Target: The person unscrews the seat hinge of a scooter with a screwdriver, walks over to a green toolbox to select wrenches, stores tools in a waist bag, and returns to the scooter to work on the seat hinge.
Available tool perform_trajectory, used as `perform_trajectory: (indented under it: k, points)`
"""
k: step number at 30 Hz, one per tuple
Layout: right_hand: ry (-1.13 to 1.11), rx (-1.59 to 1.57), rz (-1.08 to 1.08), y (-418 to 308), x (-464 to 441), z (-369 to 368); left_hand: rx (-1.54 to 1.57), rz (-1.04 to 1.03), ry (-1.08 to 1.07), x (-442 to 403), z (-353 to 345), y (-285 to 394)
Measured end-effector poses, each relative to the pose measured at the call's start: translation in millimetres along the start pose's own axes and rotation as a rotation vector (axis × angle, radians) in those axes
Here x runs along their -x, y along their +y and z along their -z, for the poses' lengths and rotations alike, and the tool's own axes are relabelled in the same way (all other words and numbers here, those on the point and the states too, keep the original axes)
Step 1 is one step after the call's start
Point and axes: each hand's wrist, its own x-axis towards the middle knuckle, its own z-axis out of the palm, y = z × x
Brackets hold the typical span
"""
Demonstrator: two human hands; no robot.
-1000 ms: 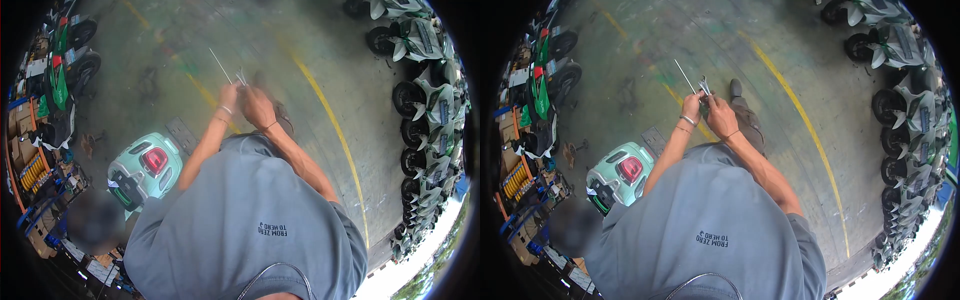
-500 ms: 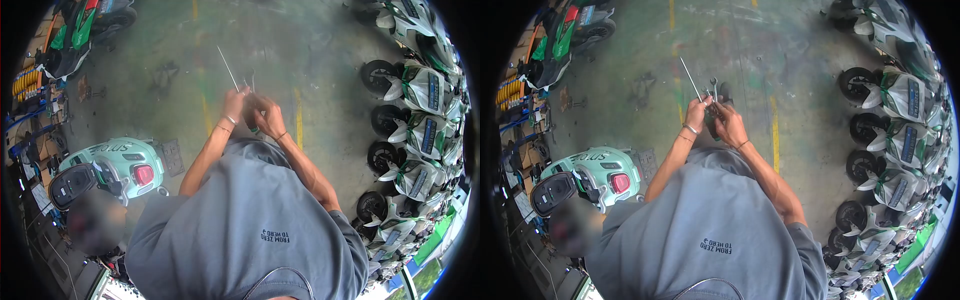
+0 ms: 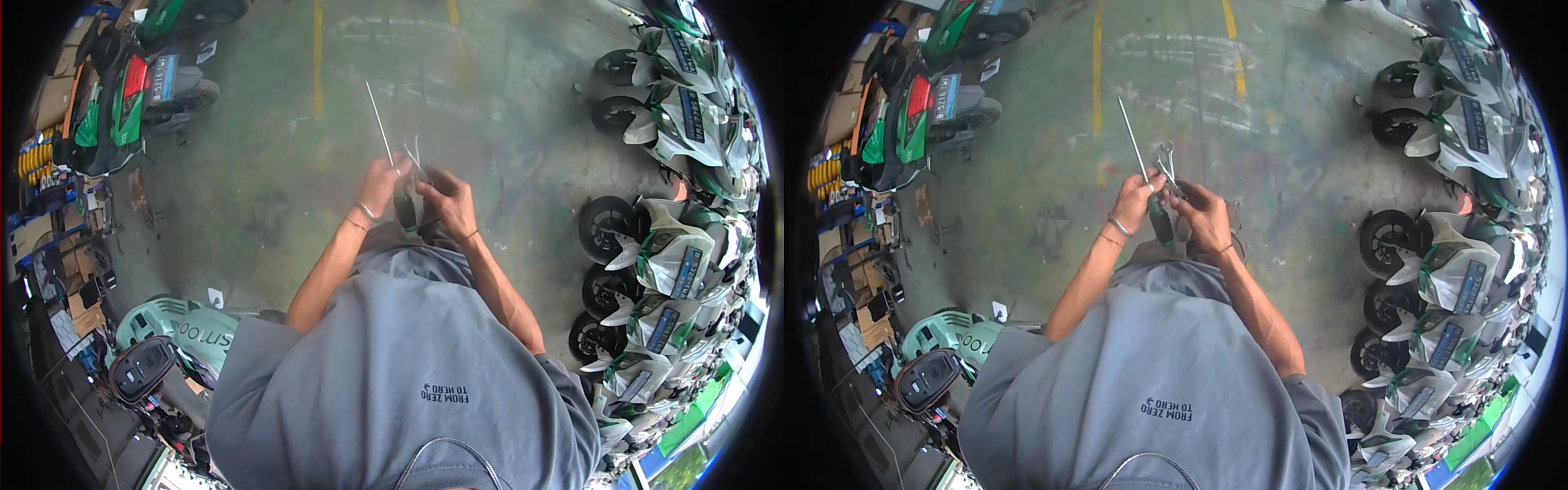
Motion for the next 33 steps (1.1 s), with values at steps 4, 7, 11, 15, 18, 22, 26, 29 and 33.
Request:
perform_trajectory:
  k: [4,7,11,15,18,22,26,29,33]
  points:
    - [-0.042,-0.075,-0.017,-37,-123,27,-0.081,0.015,0.029,-110,-4,55]
    - [-0.11,-0.041,-0.052,-58,-221,44,-0.063,-0.022,0.097,-194,-5,85]
    - [-0.228,0.145,-0.137,-115,-370,69,0.008,0.006,0.223,-321,-13,144]
    - [-0.304,0.377,-0.044,-207,-487,74,0.07,-0.013,0.294,-418,-8,230]
    - [-0.419,0.555,0.037,-255,-589,72,0.112,-0.046,0.277,-497,5,295]
    - [-0.55,0.571,0.147,-293,-732,76,0.109,-0.013,0.343,-613,23,359]
    - [-0.538,0.376,-0.121,-337,-868,80,-0.024,-0.022,0.276,-748,63,402]
    - [-0.449,0.315,-0.186,-354,-966,84,-0.156,0.133,0.229,-847,93,451]
    - [-0.263,0.34,-0.147,-411,-1067,106,-0.272,0.093,0.203,-975,116,540]
